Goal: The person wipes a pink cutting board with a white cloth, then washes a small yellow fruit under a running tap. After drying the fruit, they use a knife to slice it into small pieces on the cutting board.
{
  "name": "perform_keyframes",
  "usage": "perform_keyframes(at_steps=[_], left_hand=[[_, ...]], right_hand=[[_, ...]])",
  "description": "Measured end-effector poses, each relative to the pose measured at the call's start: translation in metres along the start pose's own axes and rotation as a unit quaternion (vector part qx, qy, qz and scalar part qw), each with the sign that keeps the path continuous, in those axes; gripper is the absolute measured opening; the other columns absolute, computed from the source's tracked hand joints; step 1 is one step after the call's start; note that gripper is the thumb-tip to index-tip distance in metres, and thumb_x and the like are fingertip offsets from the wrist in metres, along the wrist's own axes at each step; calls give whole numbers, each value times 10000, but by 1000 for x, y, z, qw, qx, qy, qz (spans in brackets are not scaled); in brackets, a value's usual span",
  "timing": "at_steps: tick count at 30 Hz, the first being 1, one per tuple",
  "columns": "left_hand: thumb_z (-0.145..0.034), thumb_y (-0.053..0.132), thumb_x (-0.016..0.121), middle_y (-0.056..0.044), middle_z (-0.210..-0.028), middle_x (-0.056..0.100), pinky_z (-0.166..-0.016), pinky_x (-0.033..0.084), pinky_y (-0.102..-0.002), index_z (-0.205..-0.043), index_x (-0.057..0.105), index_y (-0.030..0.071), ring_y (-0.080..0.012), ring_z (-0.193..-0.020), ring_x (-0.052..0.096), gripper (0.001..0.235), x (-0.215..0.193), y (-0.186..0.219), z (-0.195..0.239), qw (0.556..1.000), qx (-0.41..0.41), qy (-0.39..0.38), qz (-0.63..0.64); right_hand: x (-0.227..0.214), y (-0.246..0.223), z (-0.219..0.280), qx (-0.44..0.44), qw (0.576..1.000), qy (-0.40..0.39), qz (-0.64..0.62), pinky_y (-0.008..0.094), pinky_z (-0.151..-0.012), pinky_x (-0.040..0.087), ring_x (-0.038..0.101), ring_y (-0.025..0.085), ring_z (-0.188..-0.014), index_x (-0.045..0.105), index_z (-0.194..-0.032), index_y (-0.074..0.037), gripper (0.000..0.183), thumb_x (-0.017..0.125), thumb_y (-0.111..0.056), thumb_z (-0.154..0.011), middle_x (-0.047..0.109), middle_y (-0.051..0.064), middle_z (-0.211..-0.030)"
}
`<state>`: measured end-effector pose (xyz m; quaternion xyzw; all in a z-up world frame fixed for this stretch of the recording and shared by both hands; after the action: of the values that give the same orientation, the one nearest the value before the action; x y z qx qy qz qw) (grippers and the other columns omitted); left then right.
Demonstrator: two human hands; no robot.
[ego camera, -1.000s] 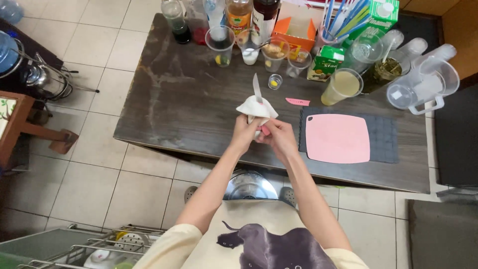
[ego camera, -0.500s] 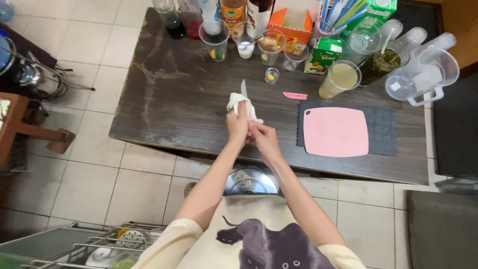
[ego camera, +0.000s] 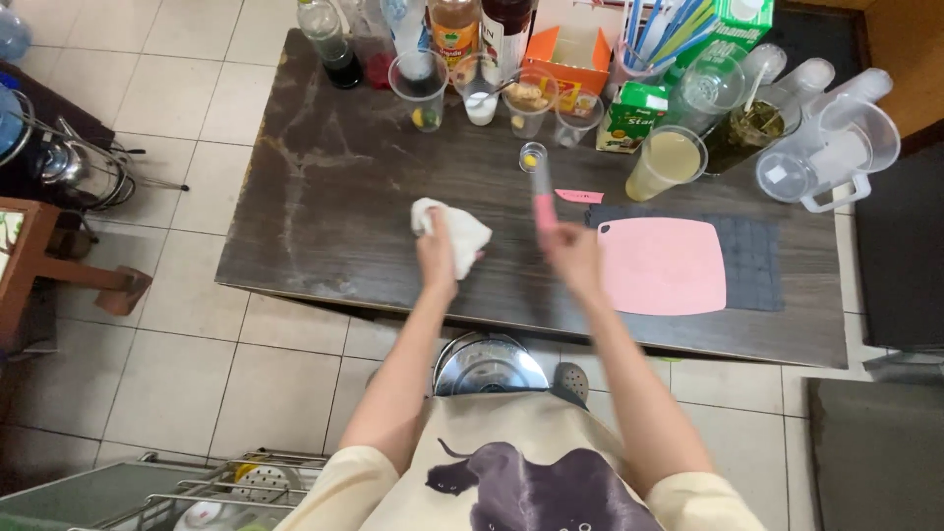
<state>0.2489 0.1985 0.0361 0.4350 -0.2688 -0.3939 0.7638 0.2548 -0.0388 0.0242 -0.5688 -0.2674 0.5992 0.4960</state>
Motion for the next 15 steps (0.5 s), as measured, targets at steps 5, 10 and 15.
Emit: perform_keyframes(at_steps=[5,10,15], left_hand=[[-1062,538,466,-168,-1449,553,-1148,440,-484,-1477,430,61,-269,-1340,541,633,-21,44,38,994,-15,-50,92],[-1094,494,452,-89,-1549,483,-1184,417,-451,-1547,408,176,-225,-1410,485,556,-27,11,15,983,-46,-108,138],[-1105,475,389,-106,-1627,405,-1214,368,-494,-1598,349,210,-271,-1484,405,562,-23,25,37,979,-90,-110,148]], right_hand=[[-49,66,-76,32,992,50,110,354,-529,597,722,240,-580,793,-1076,-132,215,629,-187,-949,727,101,-712],[-56,70,-121,58,990,40,124,320,-462,602,699,208,-507,792,-1077,-168,203,625,-210,-969,710,104,-668],[-51,39,-99,256,934,51,-244,222,-530,513,568,95,-576,553,-1278,-14,354,637,-194,-985,588,79,-826]])
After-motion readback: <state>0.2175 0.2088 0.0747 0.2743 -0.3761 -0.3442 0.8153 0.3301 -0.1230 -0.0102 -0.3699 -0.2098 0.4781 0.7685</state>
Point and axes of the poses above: each hand's wrist, its own z-axis away from the middle knuckle, its own x-axis out of the palm, y = z × x, the point moved 4 cm from there along -z, towards the middle knuckle
